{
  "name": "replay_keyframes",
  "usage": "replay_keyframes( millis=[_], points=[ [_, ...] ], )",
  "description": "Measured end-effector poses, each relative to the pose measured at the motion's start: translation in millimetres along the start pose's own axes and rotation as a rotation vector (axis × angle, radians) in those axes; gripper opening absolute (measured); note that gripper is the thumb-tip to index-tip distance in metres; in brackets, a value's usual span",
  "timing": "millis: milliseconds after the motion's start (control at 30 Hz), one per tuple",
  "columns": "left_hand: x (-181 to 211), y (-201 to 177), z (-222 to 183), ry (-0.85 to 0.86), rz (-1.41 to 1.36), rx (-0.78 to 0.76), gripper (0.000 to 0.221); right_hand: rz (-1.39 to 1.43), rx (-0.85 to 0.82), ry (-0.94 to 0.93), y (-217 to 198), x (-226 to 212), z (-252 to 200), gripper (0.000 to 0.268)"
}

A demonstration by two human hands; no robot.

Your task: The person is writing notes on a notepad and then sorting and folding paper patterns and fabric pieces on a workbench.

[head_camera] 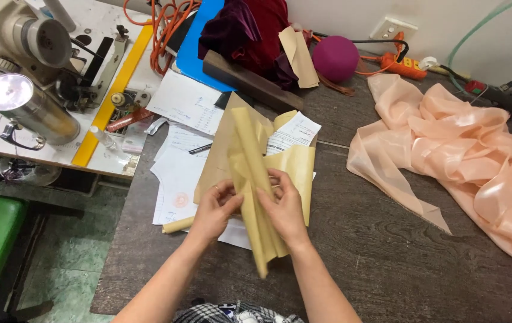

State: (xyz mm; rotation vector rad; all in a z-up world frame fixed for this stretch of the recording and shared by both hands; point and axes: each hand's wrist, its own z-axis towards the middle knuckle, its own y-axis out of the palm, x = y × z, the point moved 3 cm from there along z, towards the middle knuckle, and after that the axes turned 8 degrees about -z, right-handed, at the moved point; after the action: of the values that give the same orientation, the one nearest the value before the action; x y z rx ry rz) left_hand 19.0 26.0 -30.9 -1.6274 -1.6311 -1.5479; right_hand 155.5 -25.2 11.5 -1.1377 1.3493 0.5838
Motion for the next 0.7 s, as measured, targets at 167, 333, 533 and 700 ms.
replay_keyframes(
  millis=[167,333,533,700],
  points=[
    [3,-3,-1,0.165,0.099,-0.036,0.039,-0.102,-0.058,-0.034,8,-22,-10,0.072],
    [45,31,-31,0.325,0.309,-0.024,0.033,-0.189,-0.119,-0.019,22,-26,-15,0.089],
    [52,18,-19,0.238,0.594,-0.014,0.075,-0.143,0.088,0.009,1,-17,-7,0.060],
    [41,-8,-6,0.184,0.456,0.078,0.054,0.117,0.156,0.043,-11,-1,1,0.048]
  ],
)
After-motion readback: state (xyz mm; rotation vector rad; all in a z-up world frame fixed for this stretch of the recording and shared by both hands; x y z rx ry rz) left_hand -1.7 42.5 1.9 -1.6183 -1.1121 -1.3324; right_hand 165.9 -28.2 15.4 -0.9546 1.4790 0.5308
